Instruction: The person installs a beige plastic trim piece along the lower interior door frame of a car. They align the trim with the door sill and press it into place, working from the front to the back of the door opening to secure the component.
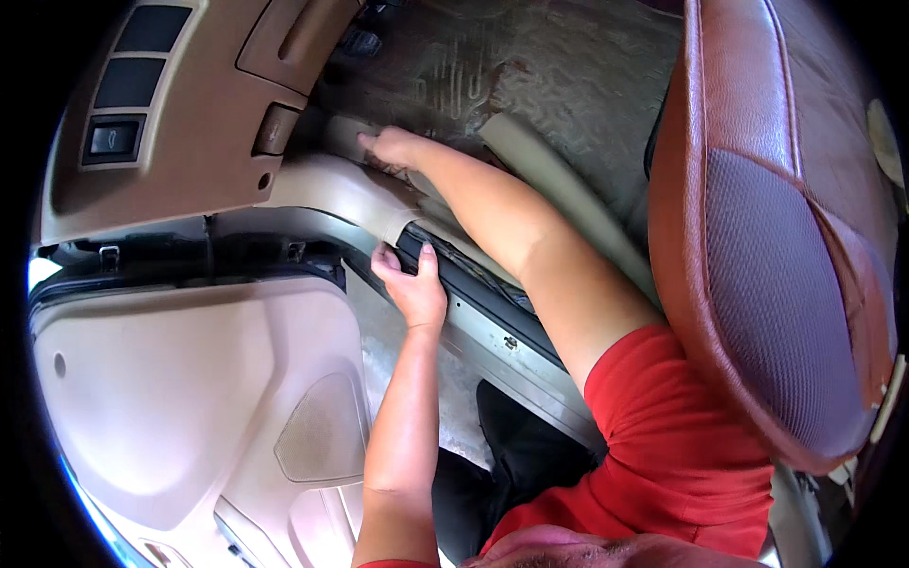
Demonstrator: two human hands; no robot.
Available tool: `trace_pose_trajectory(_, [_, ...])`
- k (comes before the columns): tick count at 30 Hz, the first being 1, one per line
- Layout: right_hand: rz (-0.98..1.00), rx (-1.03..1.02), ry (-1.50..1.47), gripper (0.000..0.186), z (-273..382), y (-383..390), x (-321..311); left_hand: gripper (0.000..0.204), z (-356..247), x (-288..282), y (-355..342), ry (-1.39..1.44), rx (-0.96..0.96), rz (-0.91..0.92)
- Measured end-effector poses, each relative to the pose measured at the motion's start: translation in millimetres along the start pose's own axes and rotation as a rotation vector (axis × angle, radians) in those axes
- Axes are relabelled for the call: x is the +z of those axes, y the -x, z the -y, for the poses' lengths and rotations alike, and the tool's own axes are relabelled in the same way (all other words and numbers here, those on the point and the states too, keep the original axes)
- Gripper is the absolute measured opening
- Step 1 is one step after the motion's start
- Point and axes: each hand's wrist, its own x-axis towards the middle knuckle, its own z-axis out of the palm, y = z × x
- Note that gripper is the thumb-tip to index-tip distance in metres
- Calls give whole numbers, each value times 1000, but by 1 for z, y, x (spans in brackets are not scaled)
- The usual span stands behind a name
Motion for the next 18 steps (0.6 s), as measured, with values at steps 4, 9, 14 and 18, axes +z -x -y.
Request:
trace_pose_trajectory(4, [46,-6,-34,69,6,-7,-2,77,-3,-4,-1,-15,-26,17])
trace_pose_trajectory(9, [-81,-207,267,71,16,5,22,75,-7,-38,-39,-29,-188,92])
trace_pose_trajectory(14, [3,-209,207,61,8,-2,5,64,-38,-51,-110,371,-194,-114])
trace_pose_trajectory(18, [106,-262,205,53,4,6,1,42,-12,-56,-135,427,-185,-120])
